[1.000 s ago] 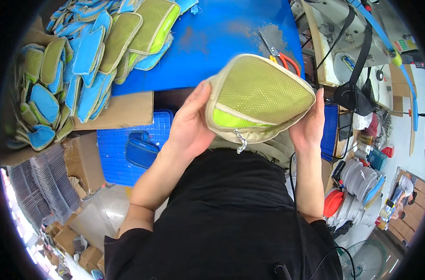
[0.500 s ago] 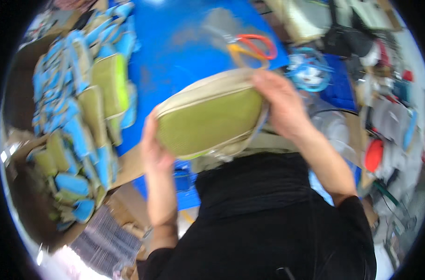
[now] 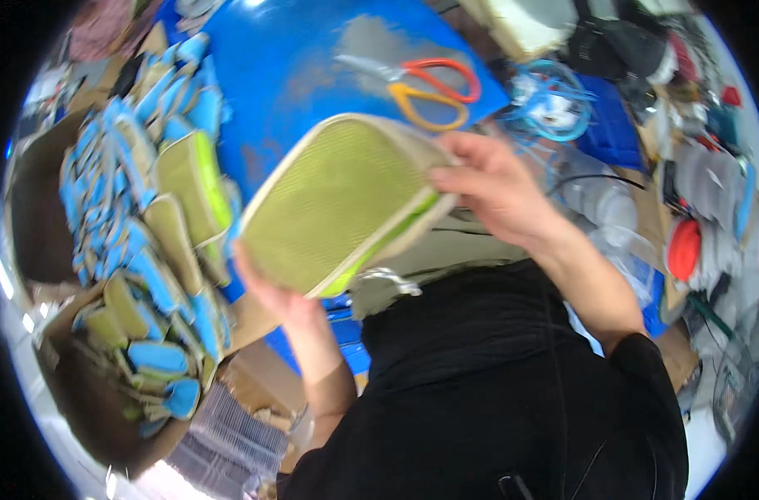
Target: The person uses a sewing machine to stitch a blue fabric strip onto the edge of a beige and green fabric pouch. They repeatedly guide the pouch under the needle, trim excess thread with scissors, and flip the item to check the seam. The person handles multiple pouches from a nearby pile, performing the same sewing and trimming actions on each.
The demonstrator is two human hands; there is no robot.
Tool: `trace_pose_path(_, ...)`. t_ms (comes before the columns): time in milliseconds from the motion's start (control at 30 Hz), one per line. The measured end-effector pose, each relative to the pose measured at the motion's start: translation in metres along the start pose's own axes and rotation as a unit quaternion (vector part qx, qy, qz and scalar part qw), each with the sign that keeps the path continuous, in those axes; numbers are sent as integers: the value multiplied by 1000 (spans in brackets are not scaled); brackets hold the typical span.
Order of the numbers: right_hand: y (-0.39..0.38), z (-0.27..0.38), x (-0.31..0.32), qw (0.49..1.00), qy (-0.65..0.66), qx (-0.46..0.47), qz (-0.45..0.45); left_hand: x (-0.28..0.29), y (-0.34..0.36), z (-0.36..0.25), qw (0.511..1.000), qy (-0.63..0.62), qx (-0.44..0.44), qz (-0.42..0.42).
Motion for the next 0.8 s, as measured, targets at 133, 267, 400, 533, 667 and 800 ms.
trace_pose_path(133,3,-1,-20,972,231,-20,27,5,16,25,939,-239,154,195)
trace_pose_path(267,11,3,-26,969,244,-12,31,-6,8,36,950,-195,164,178)
trace_pose_path(400,12,10,-29,980,192,5,51,-4,24,39,934,-222,176,218)
trace_pose_path(533,12,9,-22,990,118,-11,74,-7,24,34,933,-226,169,223)
trace_pose_path(667,24,17,-14,996,-20,-50,72,5,21,32,950,-92,172,244)
trace_pose_path(800,25,17,-2,996,-79,-35,26,-12,6,13,944,47,152,288)
Point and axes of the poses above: each hand's wrist, its own y-axis towards the middle knuckle, its own x-axis out of the back of the hand, z = x × y, the point moved 5 cm from there along y, towards the middle knuckle, and after that the axes turned 6 degrees about y, right-handed, at the moved point
